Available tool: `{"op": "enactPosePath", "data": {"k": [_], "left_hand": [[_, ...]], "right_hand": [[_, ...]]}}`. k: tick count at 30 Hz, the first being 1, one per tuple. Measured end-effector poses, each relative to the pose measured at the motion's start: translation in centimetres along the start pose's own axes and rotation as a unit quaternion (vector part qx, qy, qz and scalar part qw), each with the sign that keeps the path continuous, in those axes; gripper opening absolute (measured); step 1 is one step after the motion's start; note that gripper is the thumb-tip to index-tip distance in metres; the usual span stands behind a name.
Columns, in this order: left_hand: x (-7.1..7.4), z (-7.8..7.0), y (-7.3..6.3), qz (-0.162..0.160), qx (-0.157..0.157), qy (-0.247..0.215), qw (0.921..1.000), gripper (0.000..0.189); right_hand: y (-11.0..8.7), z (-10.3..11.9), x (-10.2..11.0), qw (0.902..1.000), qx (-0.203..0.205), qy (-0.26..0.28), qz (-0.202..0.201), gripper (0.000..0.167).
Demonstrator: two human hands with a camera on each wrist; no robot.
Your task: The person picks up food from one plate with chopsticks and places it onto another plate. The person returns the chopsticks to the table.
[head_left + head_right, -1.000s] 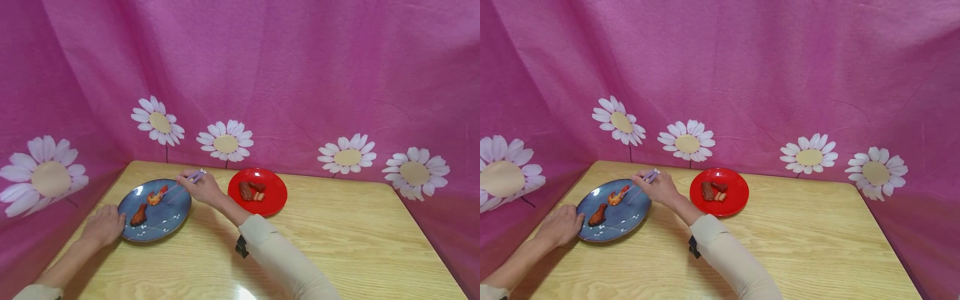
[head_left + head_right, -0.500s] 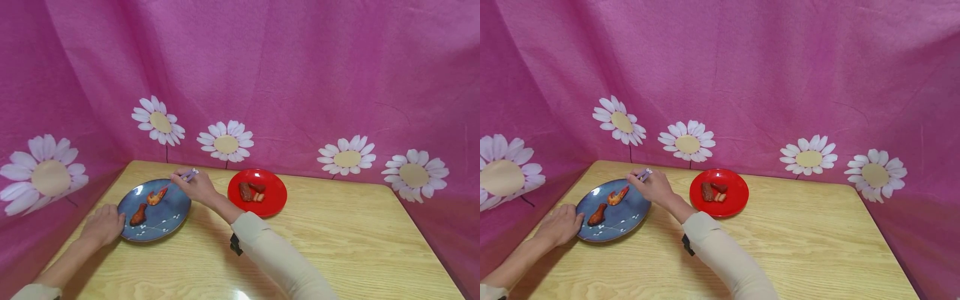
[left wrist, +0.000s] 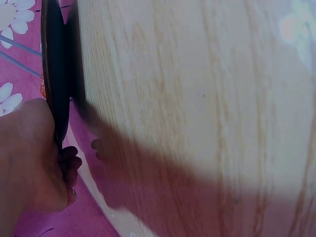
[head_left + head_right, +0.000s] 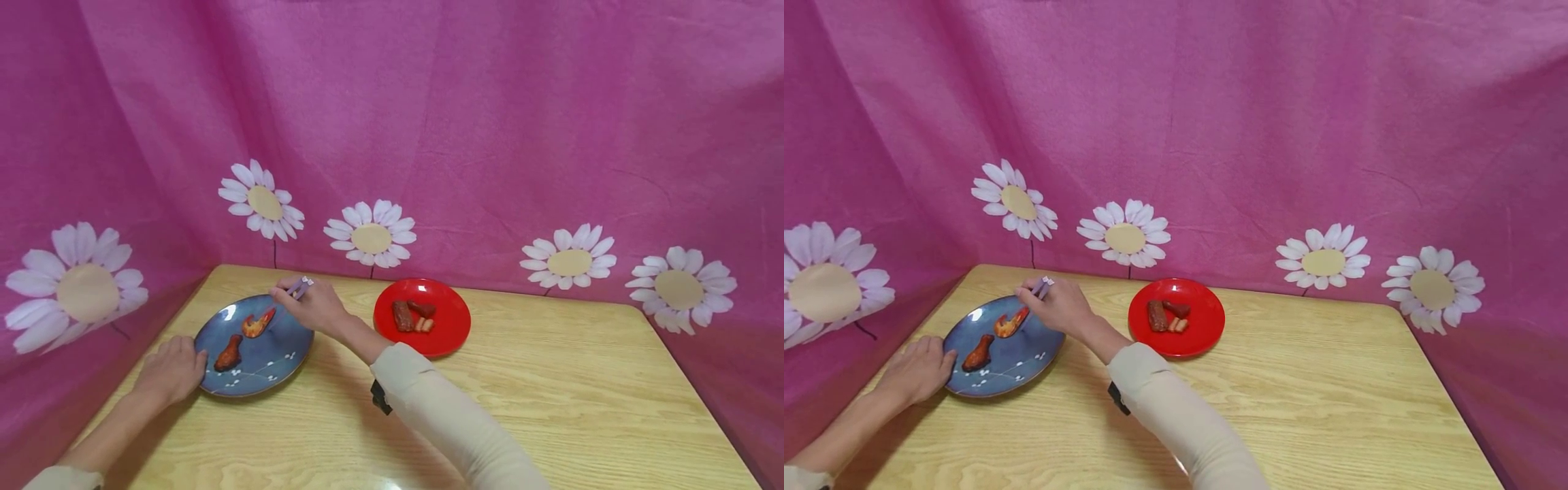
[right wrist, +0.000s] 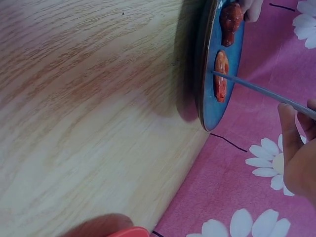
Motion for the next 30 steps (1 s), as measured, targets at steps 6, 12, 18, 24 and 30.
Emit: {"op": "enactPosePath", "data": {"k": [6, 12, 18, 24, 30], "left_hand": [[0.2, -0.2, 0.2, -0.001, -0.003, 0.004, 1.0000, 0.030], [0.0, 0.0, 0.3, 0.009, 0.003, 0.001, 1.0000, 0.031], [-0.3, 0.3, 0.2, 0.013, 0.002, -0.002, 0.9999, 0.032], [-0.4, 0.4, 0.1, 0.000, -0.004, -0.005, 1.0000, 0.031], [0.0, 0.1, 0.1, -0.006, -0.004, -0.009, 0.9999, 0.030]], "right_hand": [[0.1, 0.2, 0.2, 0.9999, 0.011, 0.001, -0.005, 0.027], [-0.2, -0.1, 0.3, 0.9999, 0.004, 0.015, -0.003, 0.031], [-0.4, -0.8, 0.6, 0.9991, -0.024, 0.032, -0.017, 0.032], [-0.9, -2.0, 0.9, 0.9936, -0.098, 0.036, -0.044, 0.031], [-1.3, -2.0, 1.5, 0.9904, -0.112, 0.032, -0.075, 0.033]]}}
Point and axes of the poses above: each hand's wrist, its own y-axis towards the middle knuckle, its own x-axis out of the back of the hand, z = x × y, the point moved 10 cm from there along y, towards the middle knuckle, and after that the axes turned 14 degrees about z, right-handed, at the moved point
